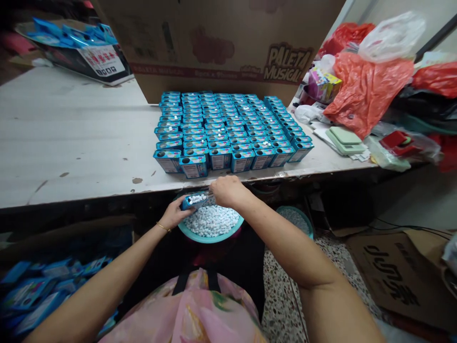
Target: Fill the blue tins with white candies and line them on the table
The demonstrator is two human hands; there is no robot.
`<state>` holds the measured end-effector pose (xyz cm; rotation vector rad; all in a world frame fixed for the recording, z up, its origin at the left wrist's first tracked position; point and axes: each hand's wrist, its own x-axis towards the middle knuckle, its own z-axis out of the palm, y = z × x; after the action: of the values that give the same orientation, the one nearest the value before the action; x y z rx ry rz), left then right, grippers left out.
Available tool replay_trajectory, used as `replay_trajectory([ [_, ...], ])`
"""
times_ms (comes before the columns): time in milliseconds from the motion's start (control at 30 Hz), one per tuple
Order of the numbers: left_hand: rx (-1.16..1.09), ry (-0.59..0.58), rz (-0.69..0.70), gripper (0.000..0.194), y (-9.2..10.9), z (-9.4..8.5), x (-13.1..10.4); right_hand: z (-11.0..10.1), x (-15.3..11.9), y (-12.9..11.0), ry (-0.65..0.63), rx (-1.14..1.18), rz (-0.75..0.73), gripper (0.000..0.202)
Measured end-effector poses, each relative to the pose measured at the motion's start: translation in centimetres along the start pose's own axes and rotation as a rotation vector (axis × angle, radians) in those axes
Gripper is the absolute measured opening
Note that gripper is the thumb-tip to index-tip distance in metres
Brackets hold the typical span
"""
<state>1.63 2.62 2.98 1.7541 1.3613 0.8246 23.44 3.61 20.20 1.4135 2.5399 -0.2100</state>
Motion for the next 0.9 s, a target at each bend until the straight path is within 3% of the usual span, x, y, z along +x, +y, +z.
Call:
replay_trajectory([
  [300,-0.046,-0.017,-0.042,0.044,0.9,-0.2,0.5,0.2,-0.3,0.5,0.032,0.018,0.001,0.027],
  [400,-0.153,-0.013,-0.075,0.044,1.3,-0.5,0.0,1.5,-1.8,2.1,0.044,0.047,0.034,0.028],
  [467,-0.261,0.005,-0.123,0.048,1.1,-0.7,-0.5,3.7,-3.1,3.7,0.025,0.068,0.107,0.029],
  [567,-0.425,0.042,-0.238,0.053,0.3,-0.5,-1.3,8.8,-4.0,5.2,-0.049,0.093,0.263,0.029],
  [700,-0.542,0.037,-0.339,0.056,-0.5,1.1,-1.1,15.5,-1.8,3.6,-0.03,0.253,0.319,0.029],
  [800,-0.547,0.033,-0.36,0.057,-0.4,2.6,-0.3,18.2,0.8,1.5,0.002,0.388,0.314,0.032],
  [900,-0.576,0.023,-0.359,0.056,0.4,3.2,0.1,19.3,2.0,1.1,0.014,0.433,0.315,0.034],
])
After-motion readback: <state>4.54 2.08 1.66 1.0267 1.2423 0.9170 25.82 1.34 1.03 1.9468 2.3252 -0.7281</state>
